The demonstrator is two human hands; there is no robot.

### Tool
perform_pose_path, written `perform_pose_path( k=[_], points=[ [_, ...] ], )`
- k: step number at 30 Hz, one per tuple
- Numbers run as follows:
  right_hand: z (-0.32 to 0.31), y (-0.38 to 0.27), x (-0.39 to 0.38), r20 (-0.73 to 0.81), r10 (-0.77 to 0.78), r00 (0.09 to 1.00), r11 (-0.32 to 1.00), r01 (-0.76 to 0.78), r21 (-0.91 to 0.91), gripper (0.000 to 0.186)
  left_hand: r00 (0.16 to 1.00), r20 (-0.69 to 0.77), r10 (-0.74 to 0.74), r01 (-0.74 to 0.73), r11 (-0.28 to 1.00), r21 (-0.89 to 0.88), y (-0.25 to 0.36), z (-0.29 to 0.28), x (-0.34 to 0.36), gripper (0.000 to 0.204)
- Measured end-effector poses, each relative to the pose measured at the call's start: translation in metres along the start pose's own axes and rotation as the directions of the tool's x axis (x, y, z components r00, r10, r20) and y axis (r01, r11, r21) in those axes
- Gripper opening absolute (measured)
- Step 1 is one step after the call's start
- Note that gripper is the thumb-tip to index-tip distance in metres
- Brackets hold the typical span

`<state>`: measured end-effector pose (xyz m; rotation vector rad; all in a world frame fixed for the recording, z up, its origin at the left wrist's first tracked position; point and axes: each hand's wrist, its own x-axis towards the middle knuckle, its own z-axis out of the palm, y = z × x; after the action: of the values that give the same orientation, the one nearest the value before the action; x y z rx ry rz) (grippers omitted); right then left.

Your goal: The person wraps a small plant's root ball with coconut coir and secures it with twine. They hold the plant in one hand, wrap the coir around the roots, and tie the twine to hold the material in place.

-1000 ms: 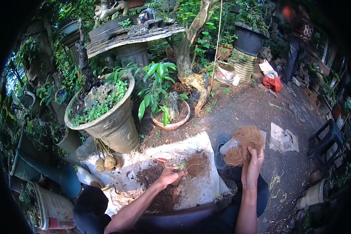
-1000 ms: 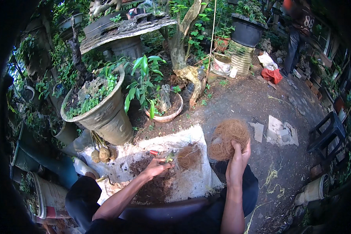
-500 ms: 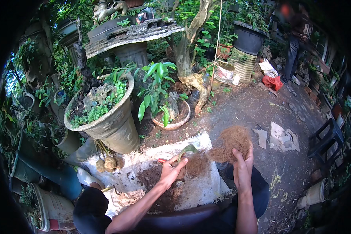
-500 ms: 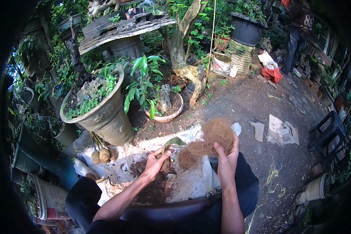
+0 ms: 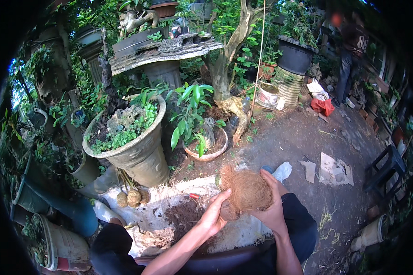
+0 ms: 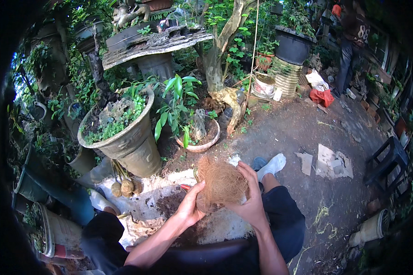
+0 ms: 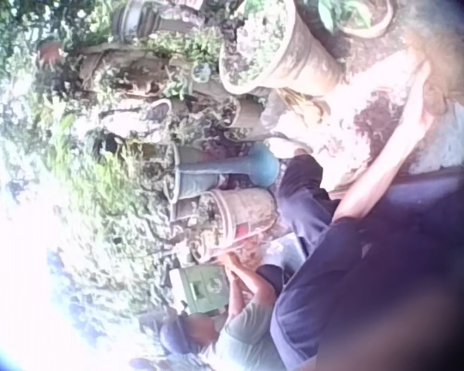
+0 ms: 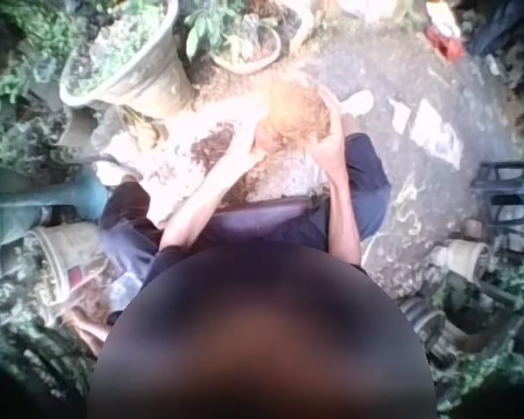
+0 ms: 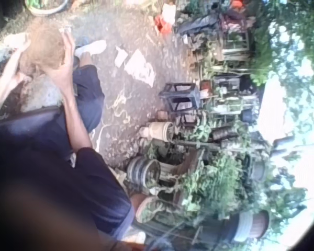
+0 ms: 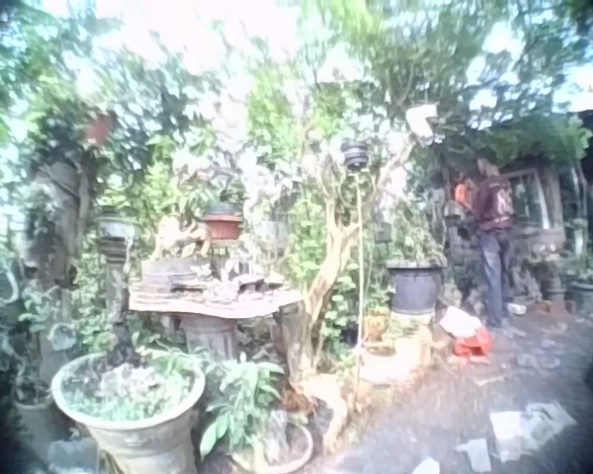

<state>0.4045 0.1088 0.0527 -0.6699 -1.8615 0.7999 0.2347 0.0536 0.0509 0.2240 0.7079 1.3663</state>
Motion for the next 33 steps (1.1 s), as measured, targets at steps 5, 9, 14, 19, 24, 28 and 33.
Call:
perform_pose_path(
  k=[5,9,14,19,24,28,33],
  points=[
    [0.014,0.0,0.0,0.148,0.361,0.921,0.714,-0.375,0.591,0.09,0.911,-0.098,0.401,-0.387,0.912,0.136,0.016,-0.018,0.0,0.018],
    [0.022,0.005,-0.001,0.408,0.55,0.728,0.1,-0.543,0.834,0.071,0.676,0.02,0.737,-0.595,0.529,0.606,0.014,-0.035,-0.008,0.02],
    [0.045,0.007,-0.007,0.476,0.505,0.72,0.207,-0.637,0.743,0.066,0.649,0.153,0.745,-0.567,0.34,0.75,-0.008,-0.04,-0.019,0.022],
    [0.049,0.02,-0.014,0.417,0.626,0.658,0.127,-0.614,0.779,0.064,0.73,-0.066,0.68,-0.461,0.561,0.688,-0.003,-0.052,-0.013,0.012],
    [0.05,0.032,-0.02,0.329,0.67,0.666,0.115,-0.531,0.839,0.069,0.782,-0.176,0.598,-0.559,0.797,0.229,0.007,-0.06,-0.001,0.024],
    [0.053,0.034,-0.022,0.248,0.718,0.651,0.174,-0.513,0.841,0.074,0.698,-0.261,0.667,-0.665,0.739,0.109,0.031,-0.07,-0.01,0.037],
    [0.07,0.022,-0.02,0.212,0.727,0.653,0.237,-0.529,0.815,0.069,0.657,0.03,0.754,-0.705,0.599,0.378,0.042,-0.047,-0.027,0.045]
  ],
)
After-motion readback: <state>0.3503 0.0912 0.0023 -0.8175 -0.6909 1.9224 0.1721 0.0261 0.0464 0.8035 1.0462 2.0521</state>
